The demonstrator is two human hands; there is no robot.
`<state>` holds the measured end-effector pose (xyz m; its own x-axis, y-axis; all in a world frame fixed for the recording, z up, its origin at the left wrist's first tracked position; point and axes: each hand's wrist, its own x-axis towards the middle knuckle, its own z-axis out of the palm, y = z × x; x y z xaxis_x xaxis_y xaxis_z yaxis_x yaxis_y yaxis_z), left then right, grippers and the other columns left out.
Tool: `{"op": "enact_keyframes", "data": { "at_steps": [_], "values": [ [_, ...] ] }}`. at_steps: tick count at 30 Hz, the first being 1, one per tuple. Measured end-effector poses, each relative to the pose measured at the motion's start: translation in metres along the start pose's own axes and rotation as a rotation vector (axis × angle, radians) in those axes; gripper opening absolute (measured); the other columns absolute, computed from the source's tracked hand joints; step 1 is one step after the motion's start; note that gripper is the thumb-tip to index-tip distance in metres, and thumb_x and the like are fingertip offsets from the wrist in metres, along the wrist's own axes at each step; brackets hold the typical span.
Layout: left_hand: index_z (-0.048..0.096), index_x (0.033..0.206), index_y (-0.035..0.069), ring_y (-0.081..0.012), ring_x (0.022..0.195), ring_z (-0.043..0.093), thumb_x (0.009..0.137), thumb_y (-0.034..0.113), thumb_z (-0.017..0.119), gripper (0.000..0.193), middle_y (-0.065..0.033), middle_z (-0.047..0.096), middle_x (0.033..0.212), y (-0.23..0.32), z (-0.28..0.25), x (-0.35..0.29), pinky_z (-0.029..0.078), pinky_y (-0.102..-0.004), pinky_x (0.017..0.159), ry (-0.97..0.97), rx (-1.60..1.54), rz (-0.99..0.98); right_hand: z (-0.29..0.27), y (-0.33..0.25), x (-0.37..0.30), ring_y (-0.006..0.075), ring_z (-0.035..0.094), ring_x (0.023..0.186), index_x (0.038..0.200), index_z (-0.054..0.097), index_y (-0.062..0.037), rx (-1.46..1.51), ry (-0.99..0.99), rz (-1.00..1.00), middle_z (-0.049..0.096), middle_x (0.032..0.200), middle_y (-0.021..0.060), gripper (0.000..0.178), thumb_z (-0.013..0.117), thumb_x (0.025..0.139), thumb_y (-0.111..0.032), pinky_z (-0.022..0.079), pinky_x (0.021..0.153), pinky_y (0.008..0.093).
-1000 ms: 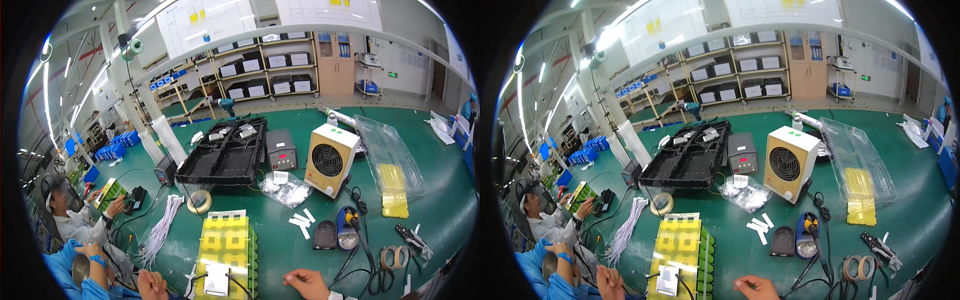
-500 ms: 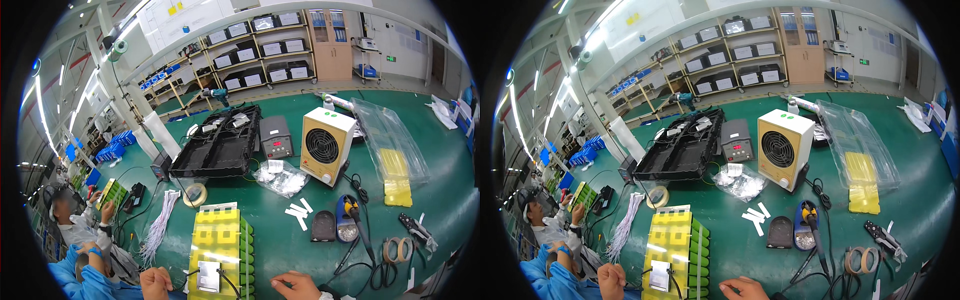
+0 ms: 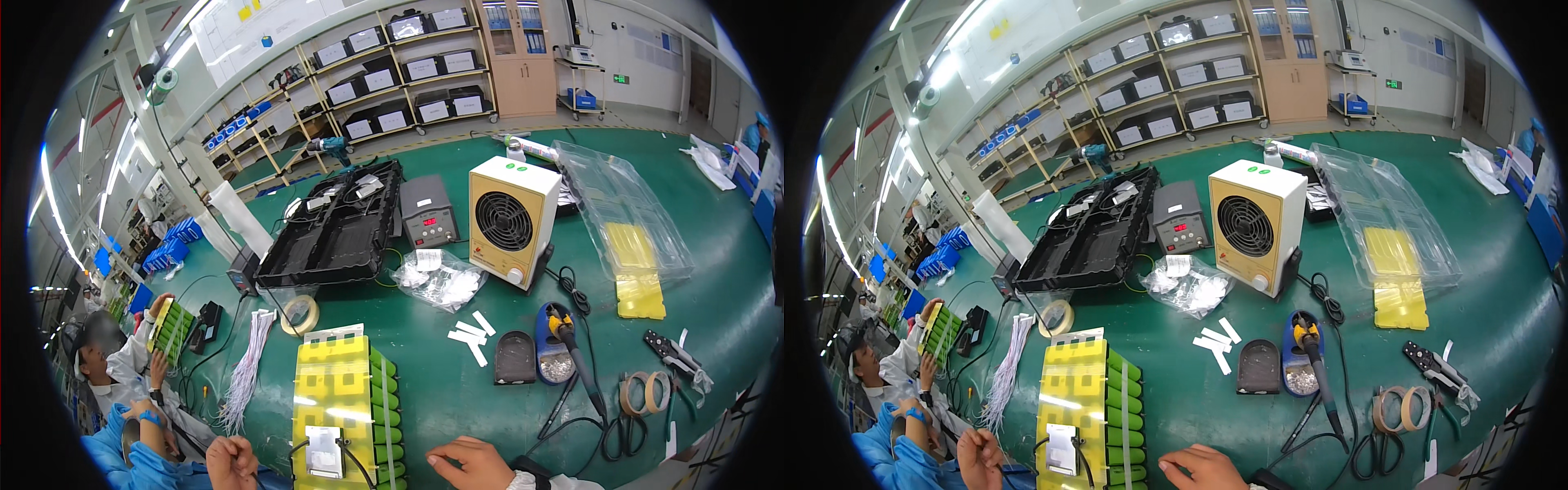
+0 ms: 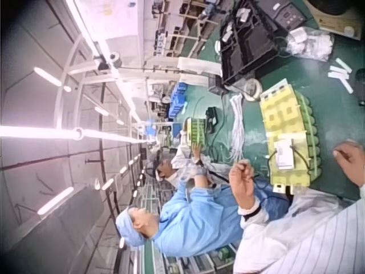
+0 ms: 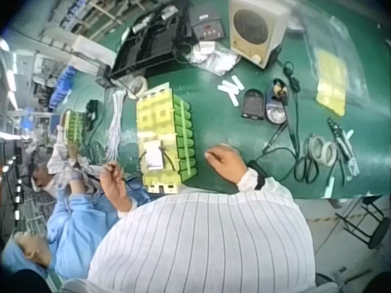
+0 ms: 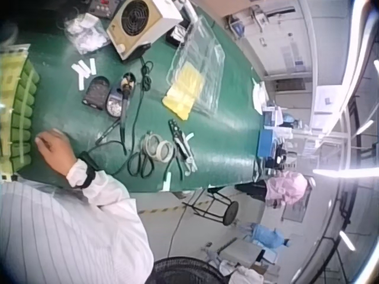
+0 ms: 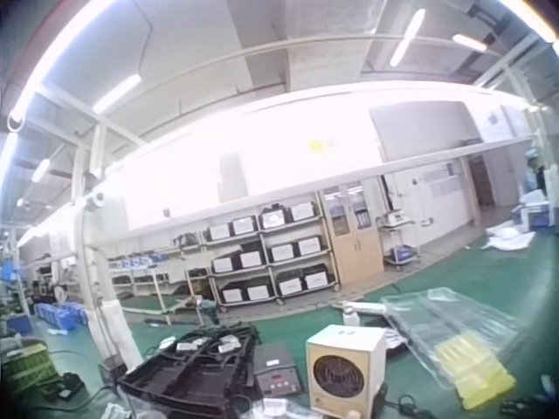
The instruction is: The recorder is assembling a lithium battery pack component by applying adhesive strips and mounting a circuit board with connected wiring.
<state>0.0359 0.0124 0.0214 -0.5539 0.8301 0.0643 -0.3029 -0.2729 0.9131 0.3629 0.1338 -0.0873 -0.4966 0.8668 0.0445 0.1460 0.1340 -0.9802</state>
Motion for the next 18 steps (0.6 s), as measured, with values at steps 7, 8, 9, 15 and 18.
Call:
{"op": "enact_keyframes", "data": {
  "at_steps": [7, 8, 9, 15, 18],
  "values": [
    [0.063, 0.096, -0.003, -0.0138, 0.075, 0.054, 0.100, 0.009, 0.056, 0.014, -0.0098, 0.064, 0.099, -0.014, 0.009, 0.004, 0.041, -0.0247, 0.062, 0.069, 1.340, 0.849, 0.002, 0.003, 0.000, 0.0368, 0.066, 0.085, 0.096, 0.069, 0.0001, -0.026, -0.030, -0.018, 0.071, 0.093, 0.0173, 0.022, 0.062, 0.094, -0.020, 0.048, 0.093, 0.0426],
    [0.067, 0.099, -0.004, -0.0109, 0.072, 0.055, 0.101, 0.009, 0.054, 0.019, -0.0088, 0.067, 0.090, -0.016, 0.019, 0.002, 0.040, -0.0219, 0.060, 0.005, 1.272, 0.745, 0.002, 0.004, 0.000, 0.0370, 0.065, 0.084, 0.096, 0.069, 0.0005, -0.030, -0.016, -0.003, 0.071, 0.093, 0.0176, 0.021, 0.063, 0.094, -0.020, 0.049, 0.090, 0.0423],
    [0.067, 0.099, -0.004, -0.0109, 0.072, 0.055, 0.101, 0.009, 0.054, 0.019, -0.0088, 0.067, 0.090, -0.017, 0.017, 0.002, 0.040, -0.0219, 0.060, 0.013, 1.279, 0.735, 0.002, 0.003, 0.000, 0.0371, 0.065, 0.084, 0.096, 0.069, 0.0010, -0.034, -0.002, 0.013, 0.070, 0.093, 0.0179, 0.021, 0.063, 0.093, -0.019, 0.049, 0.087, 0.0419],
    [0.055, 0.075, 0.006, -0.0122, 0.050, 0.049, 0.098, 0.028, 0.056, 0.031, -0.0039, 0.052, 0.058, -0.031, 0.005, -0.003, 0.034, -0.0270, 0.045, 0.174, 0.836, 0.266, 0.005, 0.003, 0.003, 0.0372, 0.063, 0.080, 0.094, 0.069, 0.0016, -0.046, 0.019, -0.057, 0.069, 0.089, 0.0190, 0.017, 0.065, 0.092, -0.015, 0.049, 0.079, 0.0415],
    [0.054, 0.083, 0.003, -0.0047, 0.052, 0.045, 0.098, 0.019, 0.061, 0.023, -0.0012, 0.053, 0.060, -0.024, -0.001, -0.008, 0.031, -0.0188, 0.047, 0.117, 0.779, 0.240, 0.005, -0.003, 0.002, 0.0373, 0.063, 0.080, 0.093, 0.068, 0.0019, -0.065, 0.000, -0.035, 0.069, 0.088, 0.0190, 0.017, 0.065, 0.092, -0.015, 0.049, 0.079, 0.0419]
  ]
}}
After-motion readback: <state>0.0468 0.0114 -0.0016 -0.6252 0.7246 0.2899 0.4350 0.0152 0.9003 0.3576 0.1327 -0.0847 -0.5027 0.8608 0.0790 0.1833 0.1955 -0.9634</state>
